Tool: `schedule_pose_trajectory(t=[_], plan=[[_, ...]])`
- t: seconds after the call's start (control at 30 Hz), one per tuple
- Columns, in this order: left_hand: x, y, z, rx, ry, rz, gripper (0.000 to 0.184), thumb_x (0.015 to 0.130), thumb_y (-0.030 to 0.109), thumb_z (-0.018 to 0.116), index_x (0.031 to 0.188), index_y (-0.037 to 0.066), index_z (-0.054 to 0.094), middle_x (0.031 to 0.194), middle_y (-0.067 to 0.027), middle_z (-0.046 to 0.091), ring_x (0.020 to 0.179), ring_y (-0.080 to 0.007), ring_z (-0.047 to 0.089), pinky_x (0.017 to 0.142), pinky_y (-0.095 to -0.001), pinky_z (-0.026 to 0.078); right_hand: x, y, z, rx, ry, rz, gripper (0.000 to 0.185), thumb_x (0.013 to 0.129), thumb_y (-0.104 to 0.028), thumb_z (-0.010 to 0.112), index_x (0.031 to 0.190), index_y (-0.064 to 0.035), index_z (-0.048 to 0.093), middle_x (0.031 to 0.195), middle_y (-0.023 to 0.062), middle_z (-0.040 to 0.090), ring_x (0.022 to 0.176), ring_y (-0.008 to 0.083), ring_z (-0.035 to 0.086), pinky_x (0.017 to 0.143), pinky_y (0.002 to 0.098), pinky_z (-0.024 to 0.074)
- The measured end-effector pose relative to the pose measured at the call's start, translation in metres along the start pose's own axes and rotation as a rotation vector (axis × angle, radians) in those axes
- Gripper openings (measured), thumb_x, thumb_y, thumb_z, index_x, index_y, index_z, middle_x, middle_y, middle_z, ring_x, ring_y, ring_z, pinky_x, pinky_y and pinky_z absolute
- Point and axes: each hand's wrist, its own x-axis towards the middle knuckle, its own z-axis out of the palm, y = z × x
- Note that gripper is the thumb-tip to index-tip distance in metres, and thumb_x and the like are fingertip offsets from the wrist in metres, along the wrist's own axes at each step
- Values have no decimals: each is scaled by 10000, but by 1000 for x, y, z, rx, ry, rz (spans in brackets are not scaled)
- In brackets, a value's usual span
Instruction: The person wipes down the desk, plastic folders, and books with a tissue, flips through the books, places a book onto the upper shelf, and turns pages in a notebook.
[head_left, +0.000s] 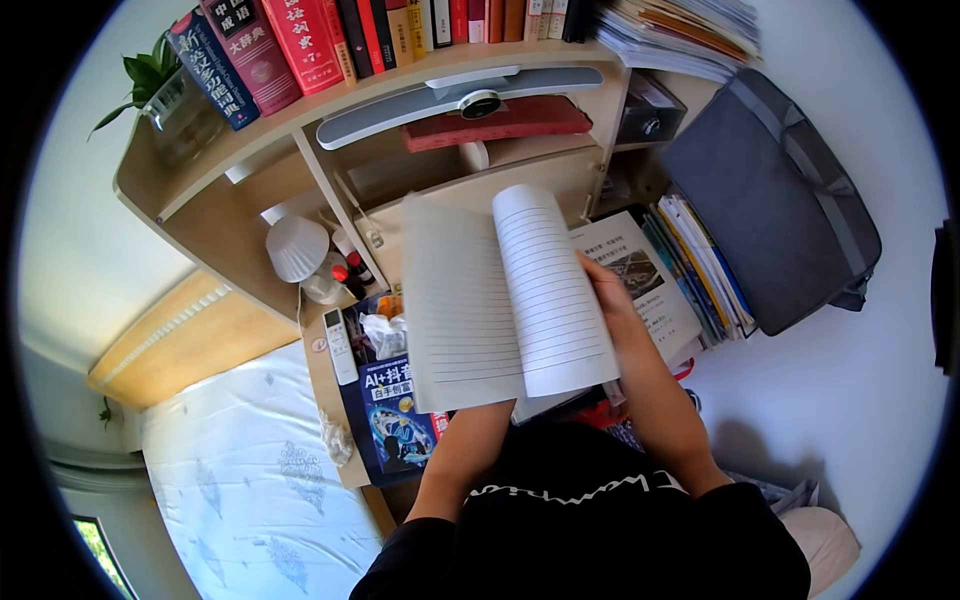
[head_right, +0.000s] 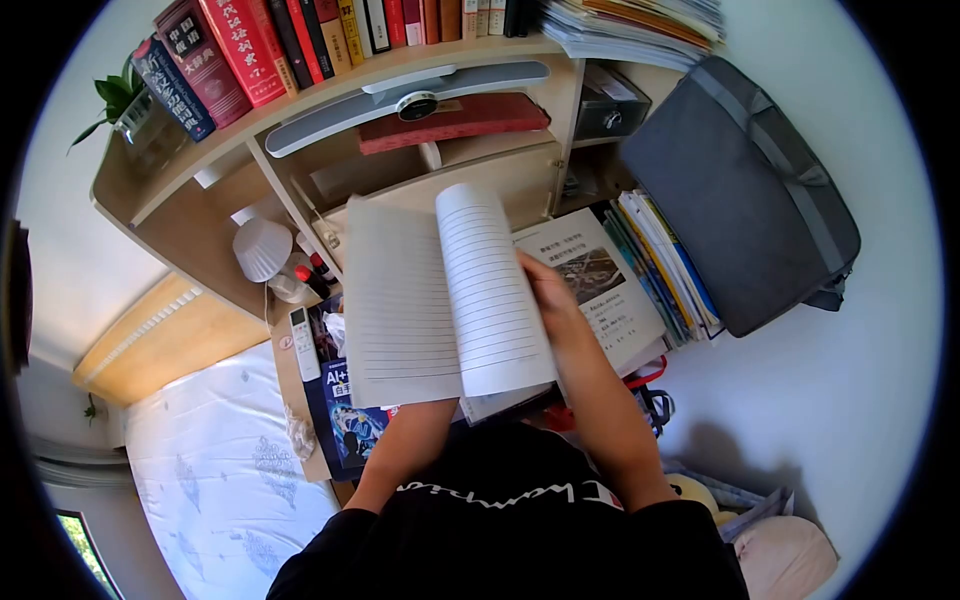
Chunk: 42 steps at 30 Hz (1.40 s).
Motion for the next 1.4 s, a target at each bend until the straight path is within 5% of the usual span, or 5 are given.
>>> schedule_pose_trajectory(t=[0.3,0.5,0.6,1.03,1.4], plan=[[4,0,1,43,3,14,435,940,338,370,932,-29,603,830,-209,628,761,-359,612,654,-433,482,-8,-8,-1,103,106,-84,283,890,-206,538,1044,28,581,912,135,641,768,181,650,641,290,562],[0,-1,-2,107,0,39,438,940,340,371,926,-30,605,825,-211,628,760,-361,611,653,-434,480,10,11,5,-174,-82,-88,276,892,-193,527,1064,20,568,963,115,634,871,149,620,786,265,505],[-1,2,-8,194,20,64,439,940,340,372,923,-31,605,823,-212,628,759,-362,611,652,-435,479,-10,1,6,-151,146,-45,315,882,-206,532,1086,33,556,951,135,635,821,181,640,723,298,542],[36,32,-47,1132,198,151,446,940,344,373,911,-33,609,813,-217,628,757,-366,609,649,-437,476,0,-9,-42,-242,182,-172,329,894,-218,515,1104,32,563,1015,144,620,896,208,612,780,311,509],[43,76,-84,1133,359,260,495,933,370,401,788,-61,597,706,-254,588,707,-406,578,615,-446,426,3,16,-10,-402,-13,5,639,899,-567,344,1371,-137,308,1301,100,441,1194,222,420,956,394,363]])
